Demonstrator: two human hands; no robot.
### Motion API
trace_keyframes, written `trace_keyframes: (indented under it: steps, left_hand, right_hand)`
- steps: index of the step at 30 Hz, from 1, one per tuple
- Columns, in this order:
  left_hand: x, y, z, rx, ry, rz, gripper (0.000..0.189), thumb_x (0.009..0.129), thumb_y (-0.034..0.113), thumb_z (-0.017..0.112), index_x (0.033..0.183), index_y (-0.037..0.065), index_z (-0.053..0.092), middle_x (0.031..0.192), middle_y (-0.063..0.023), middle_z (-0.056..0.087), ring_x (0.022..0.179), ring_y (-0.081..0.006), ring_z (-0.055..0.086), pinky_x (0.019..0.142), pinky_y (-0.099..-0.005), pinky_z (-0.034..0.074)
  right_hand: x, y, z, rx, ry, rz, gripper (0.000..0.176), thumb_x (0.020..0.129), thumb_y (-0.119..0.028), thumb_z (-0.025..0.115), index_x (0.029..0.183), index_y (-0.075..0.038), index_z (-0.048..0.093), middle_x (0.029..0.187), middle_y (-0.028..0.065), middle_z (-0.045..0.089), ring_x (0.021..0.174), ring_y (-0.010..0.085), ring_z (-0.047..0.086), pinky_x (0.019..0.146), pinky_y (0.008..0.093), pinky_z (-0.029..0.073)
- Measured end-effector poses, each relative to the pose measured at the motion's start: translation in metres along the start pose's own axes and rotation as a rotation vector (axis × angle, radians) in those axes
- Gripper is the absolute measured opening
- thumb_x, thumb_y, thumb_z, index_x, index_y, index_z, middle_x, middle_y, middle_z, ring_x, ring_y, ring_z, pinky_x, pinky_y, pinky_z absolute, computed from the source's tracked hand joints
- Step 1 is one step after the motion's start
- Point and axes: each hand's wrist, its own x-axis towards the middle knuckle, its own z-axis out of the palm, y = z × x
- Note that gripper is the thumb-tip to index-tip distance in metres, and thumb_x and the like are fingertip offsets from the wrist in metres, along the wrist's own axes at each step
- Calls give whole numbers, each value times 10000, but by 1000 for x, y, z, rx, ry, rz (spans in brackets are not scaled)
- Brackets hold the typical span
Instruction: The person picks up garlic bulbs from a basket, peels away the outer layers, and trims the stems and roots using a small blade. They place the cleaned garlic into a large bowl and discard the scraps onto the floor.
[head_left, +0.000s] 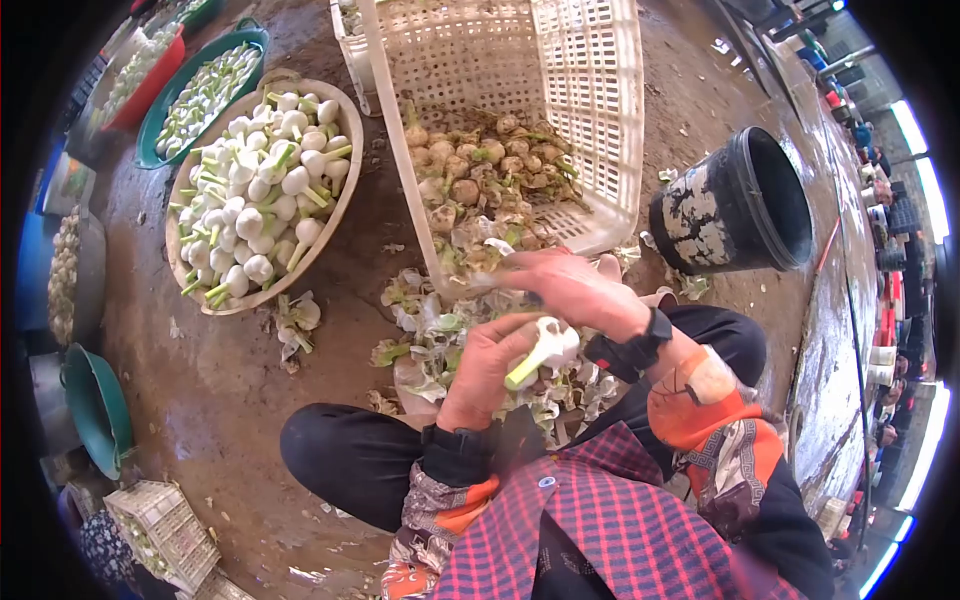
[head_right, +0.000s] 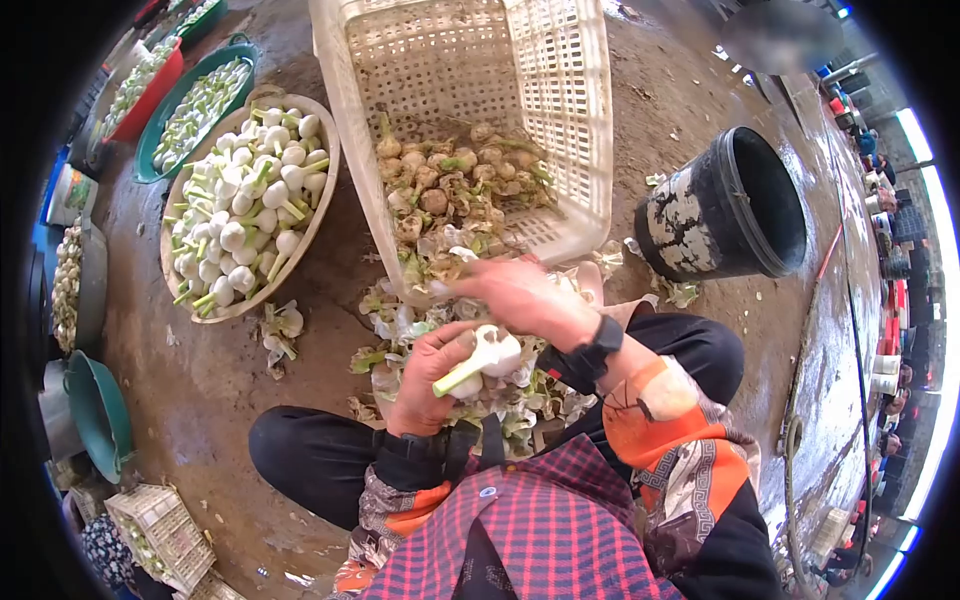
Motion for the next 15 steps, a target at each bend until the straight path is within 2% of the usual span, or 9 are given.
trace_keyframes:
  steps: [1,2,4,5,7,10,15]
  left_hand:
    - [0,-1,0,86,74,118,340,884,194,587,1128,-40,555,937,-131,656,735,-198,662,571,-288,563]
    - [0,0,-4,21,69,139,340,887,203,585,1126,-37,552,933,-126,654,733,-198,662,570,-288,563]
    - [2,2,-10,-106,55,175,342,894,221,581,1122,-31,546,925,-116,651,729,-198,661,568,-289,563]
    - [3,2,-6,-90,161,205,336,904,226,572,1128,-21,534,928,-109,645,767,-194,656,586,-304,561]
    - [8,-3,-2,-85,176,241,333,900,222,578,1133,-14,546,961,-108,642,803,-187,650,585,-299,559]
    - [8,-7,2,-13,184,265,345,885,219,602,1141,-8,561,999,-105,638,847,-178,641,606,-295,563]
    - [-4,1,2,55,121,193,370,825,146,671,1147,-7,571,994,-78,639,807,-134,634,662,-250,526]
  right_hand:
    - [-6,-18,-22,-144,-131,241,461,697,-34,601,1152,-107,606,1117,129,567,1013,298,572,806,403,484]
    - [-14,-8,-17,-241,-83,297,442,717,-32,614,1154,-94,611,1132,143,584,1012,299,584,838,396,480]
    - [-33,-17,-34,251,184,353,423,722,21,617,1135,-70,613,1124,185,601,1000,299,601,813,348,492]
    - [-36,-27,-37,298,260,279,395,727,27,619,1114,-54,621,1082,176,616,964,298,611,800,340,492]
    - [-46,-46,-38,386,412,143,341,736,37,624,1072,-20,636,997,160,646,893,296,632,774,324,493]
    - [-49,-60,-24,42,413,73,447,611,58,617,1051,-13,597,946,147,608,872,326,599,734,378,495]
    - [-49,-63,-23,58,381,28,383,564,64,605,933,-13,536,871,122,571,818,340,575,680,406,469]
